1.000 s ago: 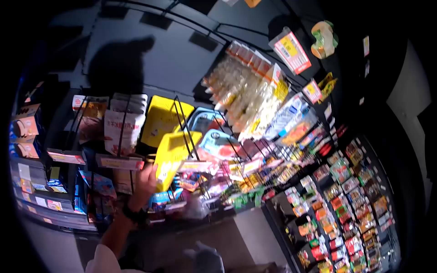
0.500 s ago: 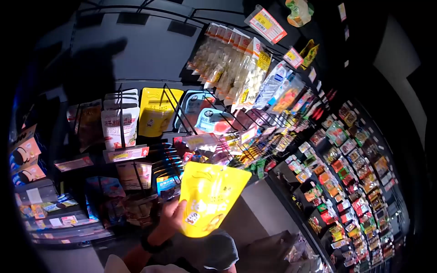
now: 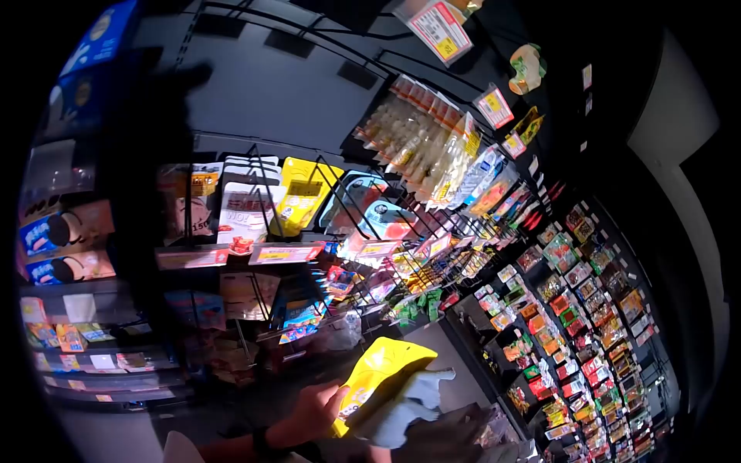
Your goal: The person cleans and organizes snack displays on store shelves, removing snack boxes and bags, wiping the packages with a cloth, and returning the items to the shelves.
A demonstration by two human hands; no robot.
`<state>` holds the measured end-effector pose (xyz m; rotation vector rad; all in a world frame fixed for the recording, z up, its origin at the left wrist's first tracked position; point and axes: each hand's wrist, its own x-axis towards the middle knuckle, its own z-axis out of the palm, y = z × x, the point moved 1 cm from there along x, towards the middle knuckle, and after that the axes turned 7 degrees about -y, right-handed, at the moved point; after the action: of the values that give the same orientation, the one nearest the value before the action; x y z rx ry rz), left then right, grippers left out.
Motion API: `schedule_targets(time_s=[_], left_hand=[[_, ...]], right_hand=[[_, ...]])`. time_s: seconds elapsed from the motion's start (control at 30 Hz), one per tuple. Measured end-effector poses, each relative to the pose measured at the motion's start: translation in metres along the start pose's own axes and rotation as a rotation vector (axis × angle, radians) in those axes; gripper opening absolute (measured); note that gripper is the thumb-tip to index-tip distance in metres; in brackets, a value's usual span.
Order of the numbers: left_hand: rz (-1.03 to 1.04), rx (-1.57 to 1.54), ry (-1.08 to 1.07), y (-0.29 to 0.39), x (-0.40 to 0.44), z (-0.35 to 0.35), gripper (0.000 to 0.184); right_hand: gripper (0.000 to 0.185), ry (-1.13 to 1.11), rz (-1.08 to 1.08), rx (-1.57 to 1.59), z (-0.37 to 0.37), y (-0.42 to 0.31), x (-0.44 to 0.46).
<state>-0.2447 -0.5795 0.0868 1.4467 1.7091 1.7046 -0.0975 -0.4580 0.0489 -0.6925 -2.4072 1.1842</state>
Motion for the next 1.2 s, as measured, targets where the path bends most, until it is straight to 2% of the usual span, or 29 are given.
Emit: schedule_targets(time_s=[0.1, 0.13, 0.23, 0.3, 0.37, 0.5, 0.57, 0.67, 0.73, 0.77, 0.9, 0.97, 1.13, 1.2], left_hand=[[0.041, 0.035, 0.12, 0.013, -0.001, -0.006, 0.015], [0.092, -0.006, 0.234, 0.019, 0.0, -0.007, 0.018], [0.1, 0.009, 0.297, 0.021, -0.005, -0.026, 0.022], [0.077, 0.02, 0.305, 0.03, -0.014, -0.04, 0.025], [-0.073, 0.08, 0.215, 0.025, -0.028, -0.043, 0.03], [0.001, -0.053, 0.25, 0.002, -0.036, -0.055, 0.029], [0.022, -0.016, 0.265, 0.01, -0.035, -0.068, 0.029], [-0.092, 0.061, 0.232, 0.014, -0.038, -0.078, 0.029], [-0.043, 0.074, 0.274, 0.016, -0.041, -0.076, 0.03], [0.009, 0.084, 0.316, 0.017, -0.043, -0.075, 0.03], [0.004, 0.043, 0.272, 0.029, -0.046, -0.077, 0.031], [0.058, -0.06, 0.392, 0.032, -0.045, -0.076, 0.028], [0.032, 0.051, 0.414, 0.022, -0.049, -0.081, 0.028], [0.092, 0.123, 0.421, 0.023, -0.048, -0.078, 0.026]], right_hand=[[0.026, -0.063, -0.008, 0.201, 0.015, -0.013, 0.016], [0.026, -0.092, -0.01, 0.269, 0.022, -0.018, 0.019], [0.026, -0.152, -0.028, 0.421, 0.052, -0.018, 0.028], [0.027, -0.163, -0.044, 0.497, 0.065, -0.021, 0.042], [0.027, -0.168, -0.043, 0.54, 0.078, -0.02, 0.044], [0.028, -0.188, -0.046, 0.526, 0.103, -0.007, 0.031], [0.028, -0.192, -0.062, 0.505, 0.118, 0.004, 0.022], [0.028, -0.202, -0.077, 0.5, 0.136, 0.018, 0.013], [0.029, -0.207, -0.077, 0.516, 0.143, 0.023, 0.008], [0.029, -0.208, -0.073, 0.529, 0.143, 0.025, 0.006], [0.029, -0.293, -0.055, 0.689, 0.115, 0.026, 0.001], [0.03, -0.341, -0.089, 0.755, 0.11, 0.029, -0.004], [0.031, -0.217, -0.049, 0.569, 0.14, 0.031, -0.006], [0.032, -0.194, -0.041, 0.554, 0.148, 0.033, -0.009]])
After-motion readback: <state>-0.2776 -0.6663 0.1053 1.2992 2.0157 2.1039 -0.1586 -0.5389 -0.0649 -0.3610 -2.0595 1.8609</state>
